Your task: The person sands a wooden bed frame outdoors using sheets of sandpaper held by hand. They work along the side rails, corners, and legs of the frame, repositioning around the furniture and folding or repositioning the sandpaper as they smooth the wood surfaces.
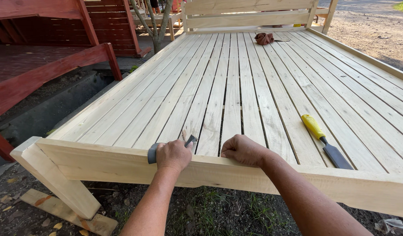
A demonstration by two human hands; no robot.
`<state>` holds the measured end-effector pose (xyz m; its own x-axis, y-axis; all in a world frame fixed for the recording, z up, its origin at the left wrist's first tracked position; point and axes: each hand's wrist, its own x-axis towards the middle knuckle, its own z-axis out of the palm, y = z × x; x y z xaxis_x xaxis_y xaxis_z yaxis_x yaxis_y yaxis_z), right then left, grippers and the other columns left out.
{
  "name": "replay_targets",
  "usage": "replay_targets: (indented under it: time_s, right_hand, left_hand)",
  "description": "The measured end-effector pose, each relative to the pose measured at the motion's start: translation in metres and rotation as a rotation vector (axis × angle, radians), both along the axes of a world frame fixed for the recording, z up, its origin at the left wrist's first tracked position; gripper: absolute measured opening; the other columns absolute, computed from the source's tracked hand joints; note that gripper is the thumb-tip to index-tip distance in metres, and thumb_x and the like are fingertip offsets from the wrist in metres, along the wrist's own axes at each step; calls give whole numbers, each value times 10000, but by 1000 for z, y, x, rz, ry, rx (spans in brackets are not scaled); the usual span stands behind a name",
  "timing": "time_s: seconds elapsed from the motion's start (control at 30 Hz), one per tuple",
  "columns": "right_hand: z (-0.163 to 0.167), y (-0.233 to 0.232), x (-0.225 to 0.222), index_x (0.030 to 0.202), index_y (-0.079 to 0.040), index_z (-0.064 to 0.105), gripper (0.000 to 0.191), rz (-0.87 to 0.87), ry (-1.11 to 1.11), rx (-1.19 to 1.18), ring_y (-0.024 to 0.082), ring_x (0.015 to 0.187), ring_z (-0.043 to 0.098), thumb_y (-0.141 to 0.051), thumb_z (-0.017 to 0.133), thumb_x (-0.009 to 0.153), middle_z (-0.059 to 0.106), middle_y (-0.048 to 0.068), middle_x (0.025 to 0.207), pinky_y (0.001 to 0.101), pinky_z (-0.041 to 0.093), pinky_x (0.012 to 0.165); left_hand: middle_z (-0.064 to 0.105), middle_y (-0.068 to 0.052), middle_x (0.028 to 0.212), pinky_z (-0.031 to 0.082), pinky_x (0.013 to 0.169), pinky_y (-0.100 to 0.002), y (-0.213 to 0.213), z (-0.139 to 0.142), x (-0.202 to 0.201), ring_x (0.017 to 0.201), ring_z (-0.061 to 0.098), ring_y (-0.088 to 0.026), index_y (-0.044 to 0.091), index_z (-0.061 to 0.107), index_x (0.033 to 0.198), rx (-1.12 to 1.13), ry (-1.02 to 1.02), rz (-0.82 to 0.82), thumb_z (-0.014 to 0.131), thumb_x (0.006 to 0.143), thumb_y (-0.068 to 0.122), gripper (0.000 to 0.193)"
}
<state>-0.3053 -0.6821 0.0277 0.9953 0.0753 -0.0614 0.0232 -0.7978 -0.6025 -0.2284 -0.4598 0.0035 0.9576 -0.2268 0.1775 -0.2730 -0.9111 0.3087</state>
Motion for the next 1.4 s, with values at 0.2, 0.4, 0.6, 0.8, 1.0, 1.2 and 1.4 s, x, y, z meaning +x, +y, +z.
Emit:
replay_targets:
  time_s: [0.2, 0.4, 0.6, 0.8, 1.0, 1.2, 1.4]
  right_hand:
    - [8, -2, -8, 963, -92, 799, 159, -42, 26, 94, 133, 806, 754, -212, 698, 938, 816, 52, 885, 321, 625, 829]
    - [30, 5, -9, 927, -128, 811, 87, 101, -61, -261, 138, 785, 756, -140, 753, 863, 807, 30, 874, 319, 624, 805]
    - [47, 25, -6, 904, -124, 790, 140, 125, 10, -466, 149, 726, 745, -87, 656, 927, 779, 27, 842, 348, 641, 686]
    - [43, 24, -2, 808, -104, 763, 140, 166, -50, -483, 130, 712, 724, -64, 667, 901, 765, 20, 791, 336, 614, 674]
    - [19, 5, 5, 748, -42, 713, 88, 170, -112, -337, 172, 628, 632, -43, 697, 835, 727, 59, 721, 349, 554, 639]
    - [-10, -46, -11, 872, -52, 622, 224, -321, -227, 412, 180, 667, 624, -202, 504, 989, 665, 104, 781, 335, 557, 644]
    - [-30, -74, -14, 852, -59, 551, 405, -712, -403, 854, 207, 668, 604, -352, 413, 1096, 657, 120, 779, 358, 511, 612]
  left_hand:
    - [771, -128, 912, 418, 978, -422, -2, 0, -3, 935, 713, -290, 137, 799, 952, -5, -17, 0, 517, 998, 475, 442]
    - [772, -128, 911, 418, 981, -425, -2, 0, -5, 930, 714, -296, 163, 813, 971, -14, -42, -2, 526, 994, 476, 426]
    - [768, -133, 914, 421, 967, -428, -1, -6, 0, 940, 703, -308, 186, 817, 989, -33, -70, -8, 536, 979, 492, 416]
    - [769, -129, 916, 418, 974, -430, 1, -3, -2, 946, 709, -299, 195, 822, 991, -29, -58, -17, 521, 989, 490, 421]
    - [773, -128, 910, 413, 974, -436, -2, -2, -7, 938, 713, -297, 189, 817, 1006, -60, -75, -20, 541, 981, 475, 398]
    - [784, -81, 967, 408, 990, -424, 4, -5, -9, 964, 710, -237, 188, 793, 1064, -149, -138, -55, 560, 987, 384, 314]
    - [677, -103, 1335, 236, 1180, -569, -63, -17, -106, 1330, 546, -302, 86, 682, 1274, -316, -425, -289, 676, 889, 192, 400]
